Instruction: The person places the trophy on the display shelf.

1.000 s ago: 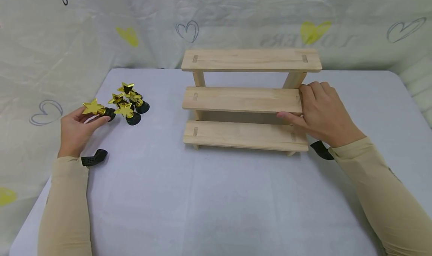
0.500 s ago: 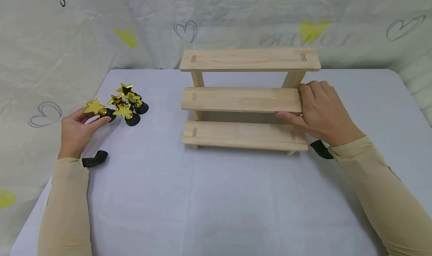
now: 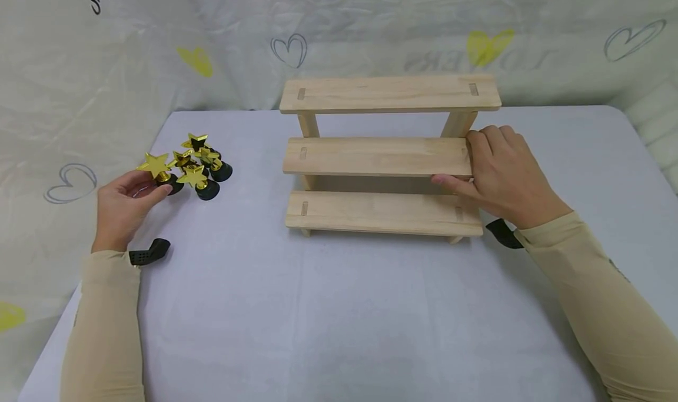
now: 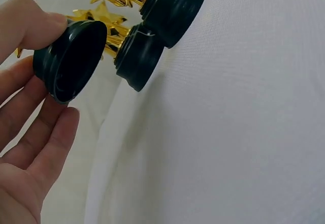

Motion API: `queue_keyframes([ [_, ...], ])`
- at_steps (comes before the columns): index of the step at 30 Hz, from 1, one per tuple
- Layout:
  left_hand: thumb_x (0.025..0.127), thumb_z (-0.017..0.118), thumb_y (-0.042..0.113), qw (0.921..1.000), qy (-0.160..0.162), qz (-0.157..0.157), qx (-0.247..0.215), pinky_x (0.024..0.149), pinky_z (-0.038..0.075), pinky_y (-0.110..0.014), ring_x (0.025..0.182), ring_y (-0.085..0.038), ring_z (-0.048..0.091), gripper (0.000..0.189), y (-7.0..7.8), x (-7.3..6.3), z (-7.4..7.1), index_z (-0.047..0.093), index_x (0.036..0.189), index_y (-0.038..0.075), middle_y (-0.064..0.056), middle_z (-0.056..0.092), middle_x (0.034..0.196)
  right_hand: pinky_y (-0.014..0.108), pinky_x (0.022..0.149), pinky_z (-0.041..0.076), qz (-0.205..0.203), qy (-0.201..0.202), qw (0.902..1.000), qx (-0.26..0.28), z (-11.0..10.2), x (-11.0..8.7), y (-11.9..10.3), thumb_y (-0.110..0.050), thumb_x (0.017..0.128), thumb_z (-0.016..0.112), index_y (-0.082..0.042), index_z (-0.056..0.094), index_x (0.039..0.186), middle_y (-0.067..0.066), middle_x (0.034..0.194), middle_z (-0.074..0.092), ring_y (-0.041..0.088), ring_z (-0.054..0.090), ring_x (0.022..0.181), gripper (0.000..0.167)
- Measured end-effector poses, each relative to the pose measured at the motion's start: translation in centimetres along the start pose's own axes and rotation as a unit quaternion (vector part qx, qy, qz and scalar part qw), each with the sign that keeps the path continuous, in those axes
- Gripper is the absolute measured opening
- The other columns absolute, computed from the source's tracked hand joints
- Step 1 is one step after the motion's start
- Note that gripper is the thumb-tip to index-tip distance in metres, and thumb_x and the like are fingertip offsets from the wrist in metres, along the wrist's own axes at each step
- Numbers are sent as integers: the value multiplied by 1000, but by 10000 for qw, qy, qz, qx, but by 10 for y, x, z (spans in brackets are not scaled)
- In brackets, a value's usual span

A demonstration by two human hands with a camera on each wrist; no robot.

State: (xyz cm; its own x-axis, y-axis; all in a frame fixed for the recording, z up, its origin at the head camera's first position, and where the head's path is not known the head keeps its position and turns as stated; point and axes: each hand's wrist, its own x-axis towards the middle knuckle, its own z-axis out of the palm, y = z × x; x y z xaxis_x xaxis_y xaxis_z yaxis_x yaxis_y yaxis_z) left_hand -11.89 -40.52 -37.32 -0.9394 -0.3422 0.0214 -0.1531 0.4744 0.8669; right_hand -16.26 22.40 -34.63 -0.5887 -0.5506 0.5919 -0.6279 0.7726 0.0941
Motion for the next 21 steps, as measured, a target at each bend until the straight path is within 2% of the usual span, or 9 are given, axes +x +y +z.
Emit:
queue_keyframes([
  [1,86,84,13,10000,37,-14,75,82,53,0,97,9,66,51,0,0,0,67,134,8,28,66,104,46,60,35,-4,53,10000,25,0,0,0,-80,99,28,16,52,92,21,71,43,38,39,62,99],
  [3,85,85,11,9999,118,-41,-83,82,54,0,96,8,67,51,0,0,0,67,132,7,27,68,103,46,59,34,7,161,9998,63,1,0,-1,-80,99,29,16,52,92,21,70,43,38,38,61,99],
  [8,81,87,5,9965,202,51,-804,82,55,-2,97,5,70,45,1,0,1,71,124,5,19,72,104,47,57,33,45,356,9993,132,3,0,-1,-81,98,29,16,53,91,22,70,43,38,38,61,101],
  [16,78,88,1,9881,414,41,-1483,82,57,-5,96,-1,72,44,5,1,1,74,119,6,12,75,102,48,58,33,17,348,9993,122,4,0,0,-81,98,30,17,53,92,22,71,43,39,39,62,100],
  [21,77,89,1,9859,480,178,-1595,84,57,-5,98,-4,72,46,12,0,5,74,121,3,9,74,106,47,58,35,-8,201,9998,44,2,-1,0,-80,99,31,17,53,93,23,72,45,38,40,62,99],
])
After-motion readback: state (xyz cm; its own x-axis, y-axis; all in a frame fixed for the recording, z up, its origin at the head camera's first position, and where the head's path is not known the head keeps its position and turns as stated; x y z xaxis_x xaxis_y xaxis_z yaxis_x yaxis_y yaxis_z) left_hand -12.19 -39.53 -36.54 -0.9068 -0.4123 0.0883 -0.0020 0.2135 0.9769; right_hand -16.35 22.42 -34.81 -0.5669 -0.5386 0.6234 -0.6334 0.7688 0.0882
